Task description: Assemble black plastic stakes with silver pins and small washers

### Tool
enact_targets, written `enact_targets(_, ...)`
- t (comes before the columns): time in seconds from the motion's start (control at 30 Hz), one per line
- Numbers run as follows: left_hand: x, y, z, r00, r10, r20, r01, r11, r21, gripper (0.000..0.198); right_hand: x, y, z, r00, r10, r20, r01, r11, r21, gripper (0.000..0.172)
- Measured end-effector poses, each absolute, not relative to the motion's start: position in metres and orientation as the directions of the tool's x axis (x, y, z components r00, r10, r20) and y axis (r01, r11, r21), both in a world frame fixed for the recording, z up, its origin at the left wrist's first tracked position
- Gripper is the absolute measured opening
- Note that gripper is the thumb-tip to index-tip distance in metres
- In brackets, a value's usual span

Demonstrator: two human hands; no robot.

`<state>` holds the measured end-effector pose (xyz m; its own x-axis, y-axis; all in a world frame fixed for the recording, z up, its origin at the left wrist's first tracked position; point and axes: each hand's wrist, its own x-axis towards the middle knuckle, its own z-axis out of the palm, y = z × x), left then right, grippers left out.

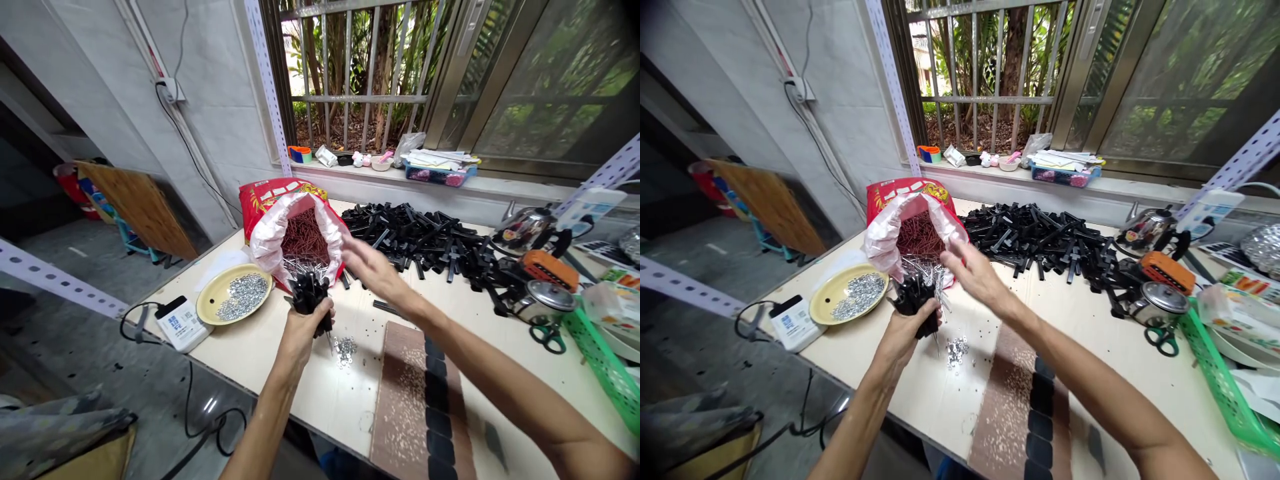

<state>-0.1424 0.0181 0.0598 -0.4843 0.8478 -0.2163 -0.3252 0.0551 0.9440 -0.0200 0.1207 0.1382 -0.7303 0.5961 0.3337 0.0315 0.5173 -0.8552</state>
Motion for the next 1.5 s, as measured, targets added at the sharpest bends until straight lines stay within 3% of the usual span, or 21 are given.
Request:
enact_targets(0.1, -0.134, 0.034, 0.061, -0.634, 0.773, -0.024, -0.205, -0.137, 0.969, 0.045, -0.039, 0.096, 0.098, -0.698, 0.714, 0.058, -0.051, 0.03, -0.998, 0.05)
enact_targets(0.2, -0.126, 0.051, 0.063, -0.693, 0.703, 0.163, 0.042, -0.186, 0.982, 0.054, -0.068, 0.079, 0.071, -0.533, 0.844, 0.062, -0.304, -0.122, -0.945, 0.05)
enact_targets(0.33, -0.127, 0.063, 0.074, -0.718, 0.613, 0.329, 0.252, -0.212, 0.944, 0.067, -0.086, 0.076, 0.065, -0.293, 0.934, 0.203, -0.428, 0.062, -0.902, 0.052)
enact_targets(0.43, -0.135, 0.065, 0.087, -0.687, 0.659, 0.305, 0.195, -0.237, 0.952, 0.061, -0.083, 0.081, 0.068, -0.293, 0.865, 0.408, -0.332, 0.308, -0.892, 0.056)
enact_targets(0.5, -0.142, 0.065, 0.092, -0.616, 0.747, 0.25, 0.102, -0.239, 0.966, 0.056, -0.08, 0.087, 0.068, -0.295, 0.835, 0.464, -0.241, 0.405, -0.882, 0.058)
enact_targets(0.73, -0.154, 0.074, 0.081, -0.496, 0.865, 0.082, -0.054, -0.125, 0.991, 0.049, -0.074, 0.116, 0.061, -0.261, 0.838, 0.48, -0.03, 0.49, -0.871, 0.052)
enact_targets(0.93, -0.148, 0.081, 0.077, -0.479, 0.877, 0.028, -0.203, -0.142, 0.969, 0.047, -0.066, 0.123, 0.055, -0.284, 0.914, 0.29, 0.076, 0.323, -0.943, 0.031)
enact_targets(1.1, -0.148, 0.08, 0.073, -0.422, 0.906, 0.003, -0.171, -0.083, 0.982, 0.043, -0.058, 0.122, 0.056, -0.386, 0.802, 0.457, 0.127, 0.537, -0.834, 0.057)
enact_targets(1.17, -0.148, 0.083, 0.072, -0.447, 0.894, -0.044, -0.329, -0.118, 0.937, 0.043, -0.054, 0.122, 0.059, -0.498, 0.722, 0.479, 0.196, 0.632, -0.75, 0.071)
enact_targets(1.27, -0.149, 0.09, 0.073, -0.552, 0.821, -0.149, -0.554, -0.227, 0.801, 0.036, -0.037, 0.129, 0.065, -0.737, 0.544, 0.401, 0.219, 0.754, -0.619, 0.089)
enact_targets(1.3, -0.15, 0.093, 0.073, -0.574, 0.796, -0.191, -0.583, -0.233, 0.778, 0.031, -0.028, 0.134, 0.065, -0.79, 0.488, 0.372, 0.203, 0.781, -0.591, 0.087)
enact_targets(1.37, -0.152, 0.094, 0.072, -0.595, 0.763, -0.251, -0.576, -0.188, 0.795, 0.026, -0.003, 0.144, 0.062, -0.821, 0.475, 0.316, 0.256, 0.802, -0.54, 0.062)
enact_targets(1.43, -0.152, 0.093, 0.068, -0.593, 0.772, -0.23, -0.488, -0.117, 0.865, 0.027, 0.025, 0.154, 0.052, -0.772, 0.601, 0.204, 0.475, 0.76, -0.443, 0.035)
enact_targets(1.5, -0.15, 0.092, 0.064, -0.555, 0.819, -0.146, -0.317, -0.046, 0.947, 0.027, 0.05, 0.162, 0.036, -0.688, 0.723, 0.069, 0.678, 0.674, -0.293, 0.022)
